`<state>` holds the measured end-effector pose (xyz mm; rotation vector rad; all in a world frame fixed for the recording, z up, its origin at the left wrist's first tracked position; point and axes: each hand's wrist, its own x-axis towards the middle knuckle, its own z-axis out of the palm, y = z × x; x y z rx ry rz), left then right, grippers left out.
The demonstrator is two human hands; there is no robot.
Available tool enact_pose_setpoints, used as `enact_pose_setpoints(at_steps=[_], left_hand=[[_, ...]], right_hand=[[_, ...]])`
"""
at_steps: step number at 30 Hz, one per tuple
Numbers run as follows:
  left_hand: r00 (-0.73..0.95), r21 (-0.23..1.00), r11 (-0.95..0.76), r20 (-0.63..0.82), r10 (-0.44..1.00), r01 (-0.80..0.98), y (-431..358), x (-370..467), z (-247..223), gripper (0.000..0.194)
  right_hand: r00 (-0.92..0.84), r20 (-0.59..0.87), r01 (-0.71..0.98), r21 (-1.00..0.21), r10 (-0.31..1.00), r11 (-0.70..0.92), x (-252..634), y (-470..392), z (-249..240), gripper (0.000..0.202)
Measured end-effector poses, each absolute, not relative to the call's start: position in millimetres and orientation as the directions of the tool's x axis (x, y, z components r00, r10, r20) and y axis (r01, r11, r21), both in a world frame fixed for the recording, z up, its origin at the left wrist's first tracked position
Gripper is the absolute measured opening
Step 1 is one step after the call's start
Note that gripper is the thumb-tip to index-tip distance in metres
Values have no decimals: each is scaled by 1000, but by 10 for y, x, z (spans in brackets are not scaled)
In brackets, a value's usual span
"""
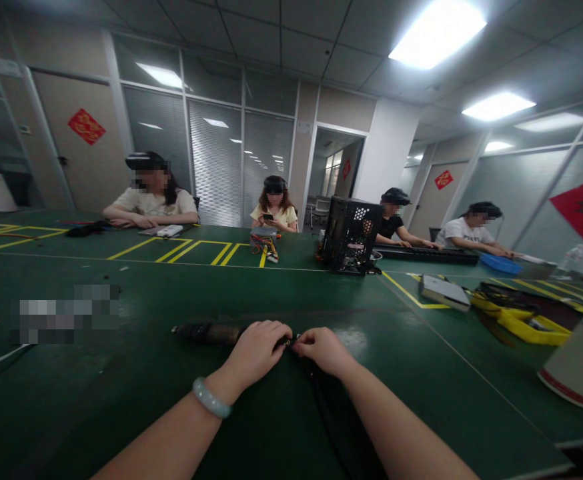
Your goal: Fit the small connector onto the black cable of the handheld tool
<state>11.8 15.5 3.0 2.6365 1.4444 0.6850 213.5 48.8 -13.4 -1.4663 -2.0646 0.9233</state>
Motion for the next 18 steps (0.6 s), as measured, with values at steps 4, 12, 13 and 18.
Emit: enact_pose_setpoints(at_steps=[4,12,13,18], left_hand=[[465,253,-557,343,816,791,152,122,31,20],[441,232,-540,367,819,809,174,134,-3,17],[457,233,-555,365,811,799,175,132,1,17],[490,226,-581,352,797,782,162,130,28,20]], right_hand=[[-350,-24,635,-741,937,219,2136,480,-124,17],[-343,-9,645,-729,939,229,2136,489,-154,19],[-347,-4,644,-728,938,235,2139,490,-159,19],[-361,-5,630,-739,933,239,2143,486,-152,18]])
